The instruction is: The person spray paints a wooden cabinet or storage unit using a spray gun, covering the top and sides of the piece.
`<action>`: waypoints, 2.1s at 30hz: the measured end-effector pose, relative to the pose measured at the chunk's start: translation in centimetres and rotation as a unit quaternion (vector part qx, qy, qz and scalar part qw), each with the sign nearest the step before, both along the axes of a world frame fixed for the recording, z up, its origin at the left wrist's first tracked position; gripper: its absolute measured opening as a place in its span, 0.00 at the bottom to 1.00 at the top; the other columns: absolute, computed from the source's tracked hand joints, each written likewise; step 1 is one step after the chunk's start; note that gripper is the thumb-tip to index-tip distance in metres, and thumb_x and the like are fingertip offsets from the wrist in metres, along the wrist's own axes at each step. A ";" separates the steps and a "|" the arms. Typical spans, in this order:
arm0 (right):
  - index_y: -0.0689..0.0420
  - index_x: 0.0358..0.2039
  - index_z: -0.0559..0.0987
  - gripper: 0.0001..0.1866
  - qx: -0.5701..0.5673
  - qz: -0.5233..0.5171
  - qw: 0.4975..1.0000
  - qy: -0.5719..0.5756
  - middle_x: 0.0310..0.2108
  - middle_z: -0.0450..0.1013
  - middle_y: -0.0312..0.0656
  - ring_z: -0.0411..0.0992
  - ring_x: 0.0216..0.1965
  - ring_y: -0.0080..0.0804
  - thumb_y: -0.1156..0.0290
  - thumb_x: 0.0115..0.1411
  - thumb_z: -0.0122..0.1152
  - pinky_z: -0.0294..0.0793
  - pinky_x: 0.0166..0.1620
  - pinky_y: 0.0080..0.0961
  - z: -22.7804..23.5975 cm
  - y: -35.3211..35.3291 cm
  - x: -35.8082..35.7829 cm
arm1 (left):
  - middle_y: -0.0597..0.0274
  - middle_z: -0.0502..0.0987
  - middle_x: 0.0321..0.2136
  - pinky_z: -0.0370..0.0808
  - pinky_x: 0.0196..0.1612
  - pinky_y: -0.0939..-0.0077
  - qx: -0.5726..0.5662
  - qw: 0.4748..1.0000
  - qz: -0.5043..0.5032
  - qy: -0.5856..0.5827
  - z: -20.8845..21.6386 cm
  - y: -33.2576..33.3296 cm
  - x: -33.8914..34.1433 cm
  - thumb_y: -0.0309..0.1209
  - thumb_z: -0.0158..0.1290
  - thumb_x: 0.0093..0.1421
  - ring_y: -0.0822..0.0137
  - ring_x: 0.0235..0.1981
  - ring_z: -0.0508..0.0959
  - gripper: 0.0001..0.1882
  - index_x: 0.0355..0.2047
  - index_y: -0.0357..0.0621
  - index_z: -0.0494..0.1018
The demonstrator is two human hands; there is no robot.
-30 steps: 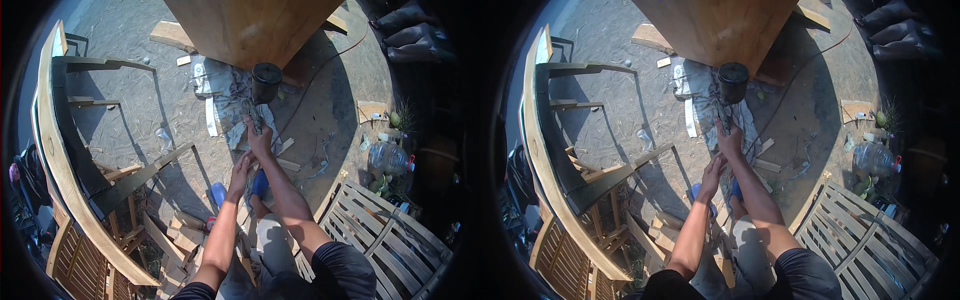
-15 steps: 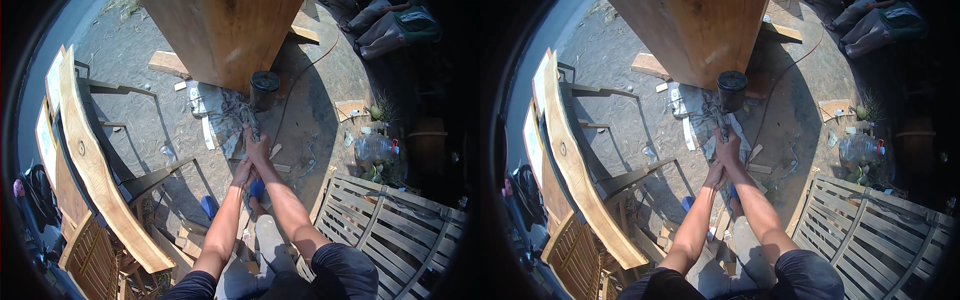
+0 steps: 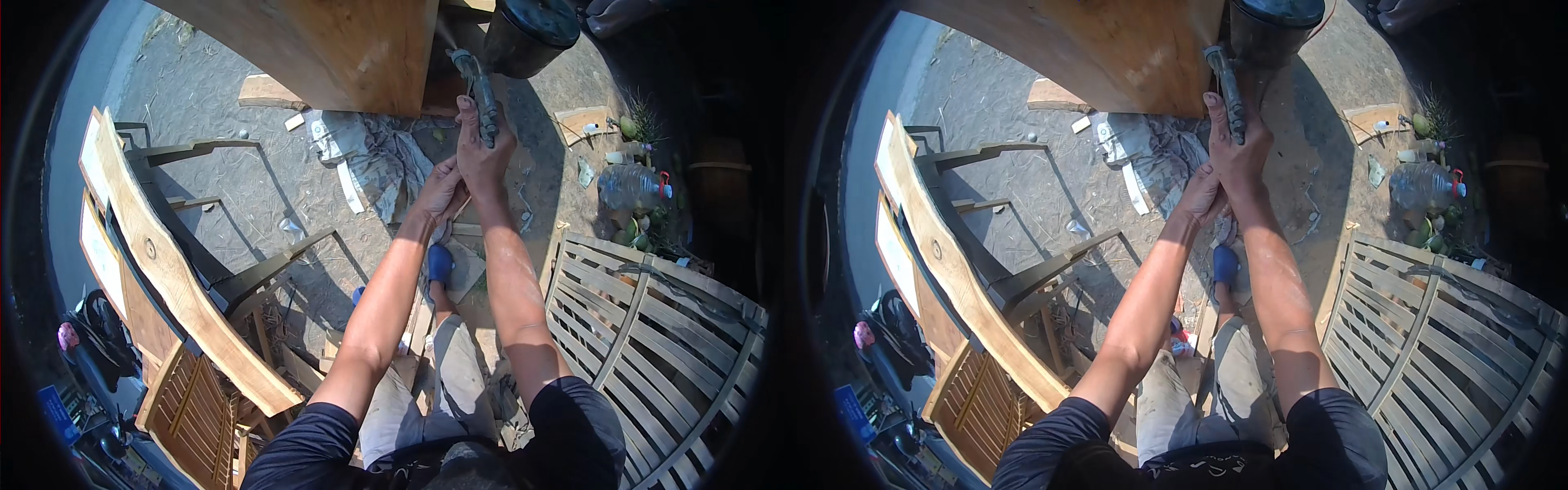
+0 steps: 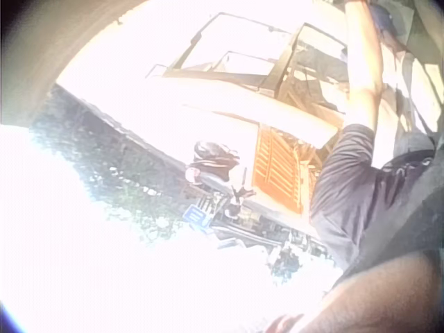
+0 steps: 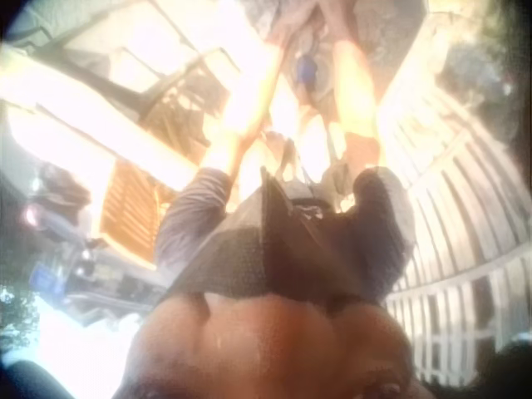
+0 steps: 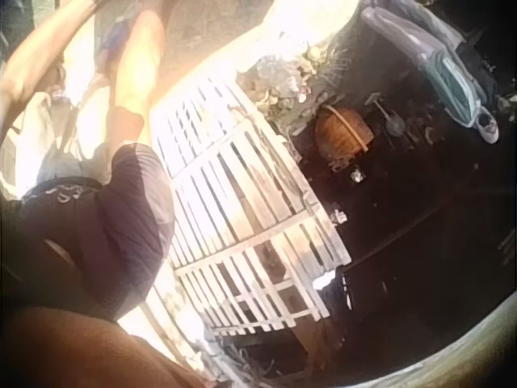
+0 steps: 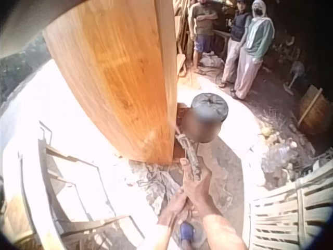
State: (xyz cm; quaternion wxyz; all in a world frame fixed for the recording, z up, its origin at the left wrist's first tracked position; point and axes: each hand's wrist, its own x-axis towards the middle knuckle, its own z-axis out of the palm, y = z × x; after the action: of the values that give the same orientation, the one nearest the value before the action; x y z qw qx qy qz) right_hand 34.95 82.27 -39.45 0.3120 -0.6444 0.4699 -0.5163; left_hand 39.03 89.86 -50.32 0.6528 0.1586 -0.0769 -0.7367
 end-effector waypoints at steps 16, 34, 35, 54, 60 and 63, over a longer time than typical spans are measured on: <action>0.62 0.39 0.82 0.20 0.123 0.046 0.990 0.047 0.22 0.77 0.47 0.77 0.24 0.37 0.53 0.67 0.66 0.73 0.31 0.34 -18.2 -3.8 -2.2 | 0.52 0.83 0.47 0.77 0.52 0.72 0.386 0.772 -0.070 -0.501 -15.5 32.9 -4.5 0.34 0.56 0.71 0.65 0.48 0.83 0.20 0.60 0.41 0.74; 0.60 0.32 0.79 0.24 0.189 0.015 0.963 0.194 0.23 0.77 0.56 0.79 0.29 0.62 0.47 0.65 0.65 0.75 0.31 0.48 -46.8 -6.4 -2.2 | 0.39 0.66 0.62 0.69 0.64 0.46 0.540 0.462 -0.345 -0.613 -8.1 49.7 -10.2 0.54 0.63 0.57 0.37 0.63 0.69 0.43 0.69 0.54 0.61; 0.60 0.32 0.79 0.25 0.198 0.019 0.960 0.196 0.23 0.77 0.56 0.79 0.30 0.62 0.47 0.65 0.65 0.75 0.32 0.49 -46.6 -6.1 -2.4 | 0.39 0.66 0.62 0.69 0.64 0.46 0.534 0.462 -0.344 -0.619 -8.2 49.8 -9.9 0.54 0.63 0.57 0.38 0.63 0.69 0.43 0.69 0.54 0.62; 0.62 0.44 0.81 0.22 0.066 0.059 0.991 0.104 0.26 0.77 0.54 0.75 0.30 0.52 0.52 0.69 0.64 0.74 0.34 0.41 1.5 1.6 -0.4 | 0.34 0.65 0.67 0.67 0.67 0.45 0.505 0.497 -0.436 -0.555 -3.6 53.8 -6.7 0.55 0.57 0.61 0.40 0.68 0.68 0.50 0.76 0.61 0.44; 0.65 0.37 0.81 0.28 0.047 0.054 0.986 0.149 0.17 0.68 0.44 0.62 0.19 0.32 0.46 0.68 0.64 0.66 0.26 0.36 16.5 2.3 1.3 | 0.38 0.69 0.65 0.64 0.69 0.47 0.456 0.500 -0.457 -0.577 -1.0 53.1 -5.2 0.59 0.52 0.63 0.44 0.66 0.71 0.48 0.76 0.57 0.44; 0.65 0.36 0.81 0.29 -0.076 0.043 0.989 0.117 0.17 0.68 0.43 0.62 0.20 0.31 0.44 0.68 0.63 0.66 0.26 0.33 21.0 1.1 2.1 | 0.40 0.72 0.64 0.64 0.69 0.48 0.442 0.498 -0.462 -0.586 -0.1 53.3 -4.8 0.58 0.52 0.63 0.45 0.66 0.72 0.48 0.76 0.55 0.46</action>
State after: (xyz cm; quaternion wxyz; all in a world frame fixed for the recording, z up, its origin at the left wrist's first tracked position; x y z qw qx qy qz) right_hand 37.03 83.38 -18.45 0.2268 -0.7415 0.4349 -0.4578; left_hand 34.25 143.14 -50.38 -0.1305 0.7634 -0.1688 -0.6096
